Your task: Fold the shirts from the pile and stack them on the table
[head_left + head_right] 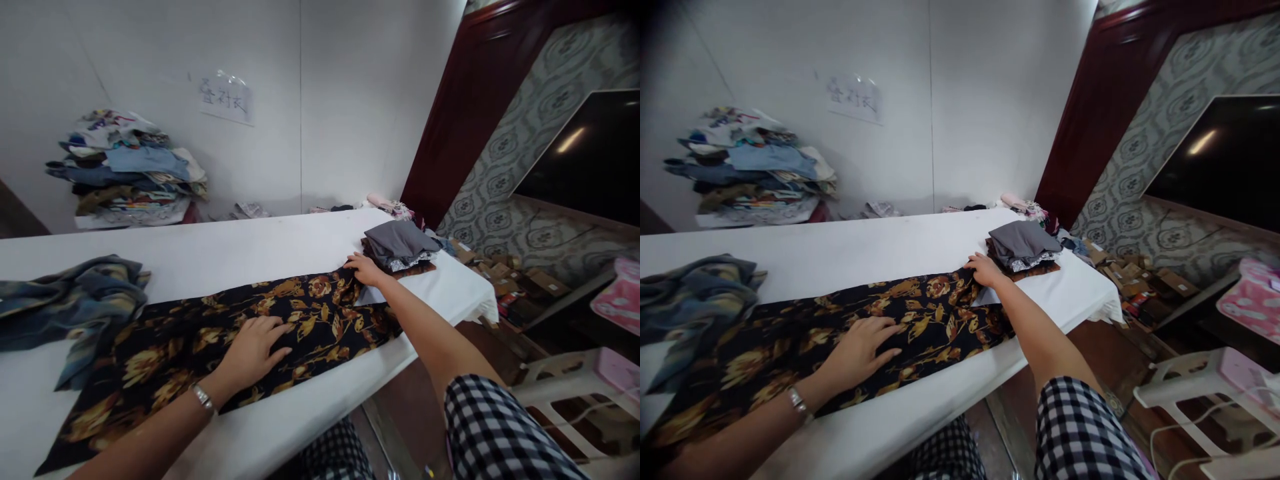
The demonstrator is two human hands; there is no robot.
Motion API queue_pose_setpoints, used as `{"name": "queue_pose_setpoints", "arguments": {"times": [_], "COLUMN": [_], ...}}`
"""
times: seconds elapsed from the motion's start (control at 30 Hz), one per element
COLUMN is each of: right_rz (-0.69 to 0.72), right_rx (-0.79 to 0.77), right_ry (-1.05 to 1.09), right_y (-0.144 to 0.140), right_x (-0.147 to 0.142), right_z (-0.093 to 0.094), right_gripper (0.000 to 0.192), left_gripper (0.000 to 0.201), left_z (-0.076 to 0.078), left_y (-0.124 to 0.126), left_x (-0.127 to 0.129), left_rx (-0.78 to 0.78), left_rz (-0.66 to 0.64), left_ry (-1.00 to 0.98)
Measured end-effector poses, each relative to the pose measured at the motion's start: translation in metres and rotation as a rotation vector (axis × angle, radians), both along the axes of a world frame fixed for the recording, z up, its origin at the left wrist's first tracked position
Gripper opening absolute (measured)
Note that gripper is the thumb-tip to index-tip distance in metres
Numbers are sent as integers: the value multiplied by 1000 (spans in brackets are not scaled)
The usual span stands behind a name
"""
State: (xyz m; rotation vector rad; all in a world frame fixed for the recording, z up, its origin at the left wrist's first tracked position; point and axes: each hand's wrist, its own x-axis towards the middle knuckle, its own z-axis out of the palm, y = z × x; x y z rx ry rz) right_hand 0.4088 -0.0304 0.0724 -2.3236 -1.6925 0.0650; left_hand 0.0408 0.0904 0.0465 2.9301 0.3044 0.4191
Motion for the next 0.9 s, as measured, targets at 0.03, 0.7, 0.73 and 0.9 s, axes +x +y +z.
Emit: {"name": "queue_pose_setpoints", "arguments": {"times": [0.03, 0.7, 0.73, 0.9], "right_rz": [3, 39, -13, -123], "right_rx": [-70, -49, -141, -260], "right_ry": [-54, -81, -57, -59], "right_y": [0, -11, -11, -9], "right_x": [-4, -75, -77, -75], "right_z": [3, -24, -33, -52], "right_gripper": [46, 57, 60, 60], "left_gripper": [29, 49, 51, 53], "left_z": [-2, -6, -7, -7], "left_y": [-3, 37, 39, 42], "left_x": [4, -46, -52, -74], "left_rx": [-6, 82, 66, -120], "left_rz": [-1, 375, 447, 523], "left_ry": [16, 14, 67, 172]}}
